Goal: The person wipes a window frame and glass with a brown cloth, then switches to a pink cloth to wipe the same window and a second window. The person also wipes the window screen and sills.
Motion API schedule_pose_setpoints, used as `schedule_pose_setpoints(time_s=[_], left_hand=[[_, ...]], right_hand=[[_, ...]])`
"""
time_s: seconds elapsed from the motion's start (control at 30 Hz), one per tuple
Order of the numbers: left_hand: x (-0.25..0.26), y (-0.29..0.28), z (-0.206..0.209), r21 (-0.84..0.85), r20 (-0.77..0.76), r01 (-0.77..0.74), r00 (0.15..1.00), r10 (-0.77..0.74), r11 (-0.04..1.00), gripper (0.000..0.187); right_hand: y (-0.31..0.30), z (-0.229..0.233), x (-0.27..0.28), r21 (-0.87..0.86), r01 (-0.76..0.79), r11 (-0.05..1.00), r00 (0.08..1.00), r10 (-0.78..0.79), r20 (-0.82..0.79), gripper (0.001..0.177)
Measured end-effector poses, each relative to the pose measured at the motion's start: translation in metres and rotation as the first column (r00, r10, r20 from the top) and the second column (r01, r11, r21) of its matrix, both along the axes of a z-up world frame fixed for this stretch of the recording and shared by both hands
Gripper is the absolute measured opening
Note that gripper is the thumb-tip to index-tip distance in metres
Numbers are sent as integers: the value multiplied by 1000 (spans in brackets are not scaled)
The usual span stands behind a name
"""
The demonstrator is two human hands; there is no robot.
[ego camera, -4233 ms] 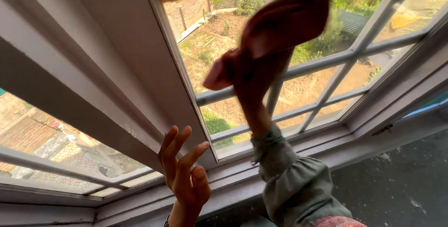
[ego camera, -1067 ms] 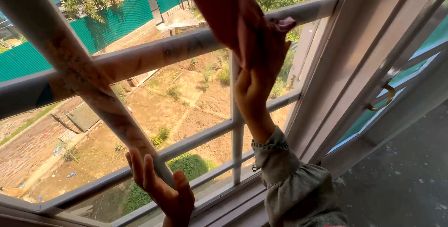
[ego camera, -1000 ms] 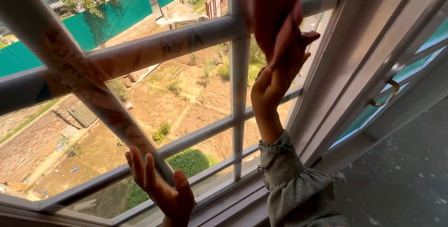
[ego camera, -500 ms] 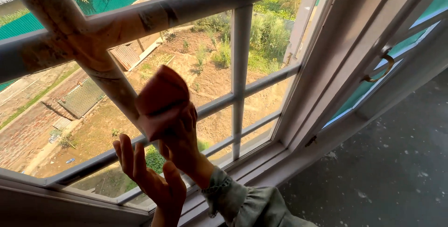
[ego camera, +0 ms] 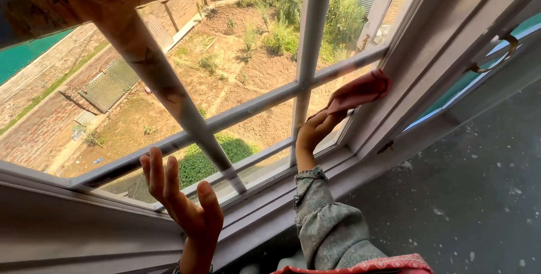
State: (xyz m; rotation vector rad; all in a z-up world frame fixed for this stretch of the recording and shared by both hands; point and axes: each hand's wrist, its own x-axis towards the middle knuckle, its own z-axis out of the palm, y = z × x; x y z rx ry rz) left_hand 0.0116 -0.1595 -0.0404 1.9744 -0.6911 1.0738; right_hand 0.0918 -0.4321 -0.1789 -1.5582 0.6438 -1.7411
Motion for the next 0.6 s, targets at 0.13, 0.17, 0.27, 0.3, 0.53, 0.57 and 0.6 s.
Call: schedule_pose_setpoints(time_s=[0.13, 0.17, 0.27, 0.3, 0.53, 0.57, 0.6], left_hand=[[-5, 9, 1, 9, -1, -6, 1000, 6, 1000, 47], [-6, 10, 0, 5, -2, 1, 1000, -1, 1000, 46], [-8, 14, 1, 11, -19, 9, 1000, -9, 1000, 46], [-8, 15, 1, 17, -30, 5, 1000, -5, 1000, 46], [-5, 13, -7, 41, -33, -16, 999, 17, 999, 44], [-7, 13, -7, 46, -49, -8, 999, 10, 999, 44], [-9, 14, -7, 52, -62, -3, 998, 6, 999, 44]], right_hand=[[101, -40, -17, 423, -119, 898, 988, 151, -41, 44], [141, -20, -26, 416, -343, 842, 935, 347, 68, 53], [202, 51, -37, 124, -533, 837, 846, 524, 98, 44], [212, 77, -38, -156, -498, 853, 861, 508, 26, 26], [84, 55, 10, -392, -269, 880, 963, 260, -77, 17], [68, 35, 10, -261, -279, 924, 957, 290, 4, 30], [54, 15, 10, -123, -297, 947, 947, 309, 90, 43]])
